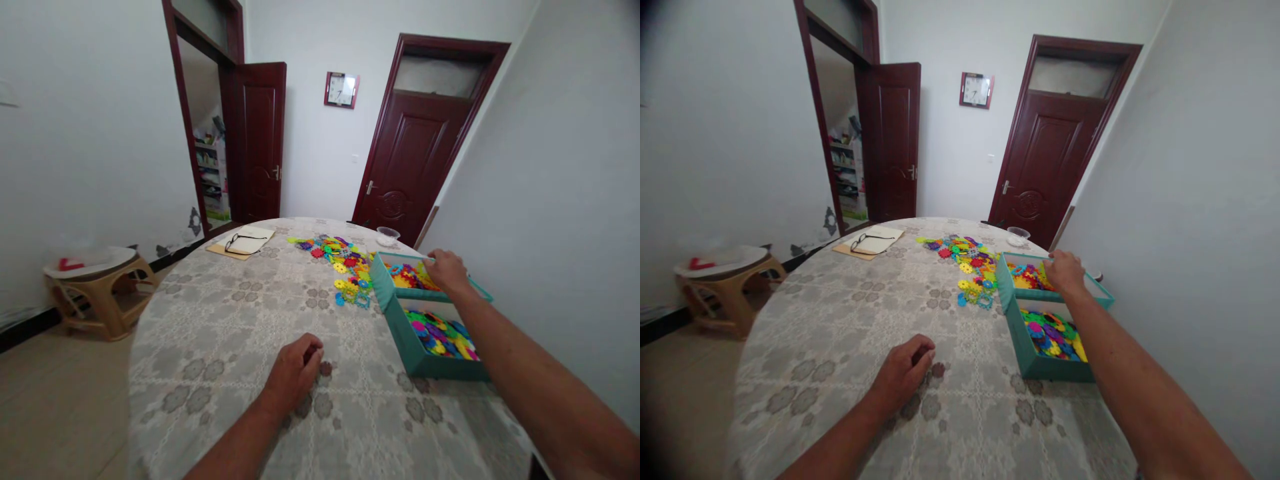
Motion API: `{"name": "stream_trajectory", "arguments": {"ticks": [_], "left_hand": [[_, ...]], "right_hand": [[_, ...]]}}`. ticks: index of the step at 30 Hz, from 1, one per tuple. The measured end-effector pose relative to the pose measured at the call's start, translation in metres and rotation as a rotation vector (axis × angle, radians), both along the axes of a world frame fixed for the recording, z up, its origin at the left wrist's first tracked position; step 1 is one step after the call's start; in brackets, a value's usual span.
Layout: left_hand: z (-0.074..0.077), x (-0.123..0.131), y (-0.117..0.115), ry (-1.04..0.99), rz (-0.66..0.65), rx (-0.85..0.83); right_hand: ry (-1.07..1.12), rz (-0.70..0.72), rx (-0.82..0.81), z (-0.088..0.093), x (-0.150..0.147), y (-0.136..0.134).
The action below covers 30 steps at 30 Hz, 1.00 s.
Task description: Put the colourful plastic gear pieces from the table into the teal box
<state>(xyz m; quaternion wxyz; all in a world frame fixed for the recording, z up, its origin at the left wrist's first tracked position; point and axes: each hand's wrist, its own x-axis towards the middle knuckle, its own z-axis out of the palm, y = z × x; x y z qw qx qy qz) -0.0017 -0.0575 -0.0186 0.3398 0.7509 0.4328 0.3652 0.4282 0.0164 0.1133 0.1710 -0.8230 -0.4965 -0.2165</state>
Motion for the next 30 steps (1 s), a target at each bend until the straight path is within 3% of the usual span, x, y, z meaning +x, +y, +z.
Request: {"name": "stream_trajectory", "arguments": {"ticks": [2,4,7,10,12,15,19,22,30], "left_hand": [[0.000,-0.001,0.001,0.006,0.011,-0.002],[-0.001,-0.001,0.002,-0.003,0.028,-0.017],[-0.001,0.000,0.003,-0.022,0.071,-0.051],[0.001,0.000,0.005,0.018,0.080,-0.032],[0.006,-0.001,0.010,0.068,0.045,0.029],[0.020,0.002,0.030,0.121,0.003,0.209],[0.038,0.026,0.081,0.162,0.002,0.479],[0.041,0.062,0.130,0.284,-0.010,0.523],[0.028,0.177,0.250,0.657,-0.005,0.566]], "right_hand": [[-0.023,0.186,0.106,-0.003,-0.028,-0.010],[-0.018,0.469,0.134,-0.015,-0.068,-0.026],[0.021,0.762,0.066,-0.049,-0.139,-0.053],[0.101,0.817,-0.076,-0.095,-0.196,-0.070],[0.145,0.801,-0.166,-0.121,-0.219,-0.074],[0.179,0.790,-0.225,-0.144,-0.233,-0.072],[0.232,0.774,-0.165,-0.151,-0.236,-0.070],[0.296,0.765,-0.128,-0.151,-0.236,-0.070],[0.408,0.762,-0.090,-0.157,-0.234,-0.064]]}}
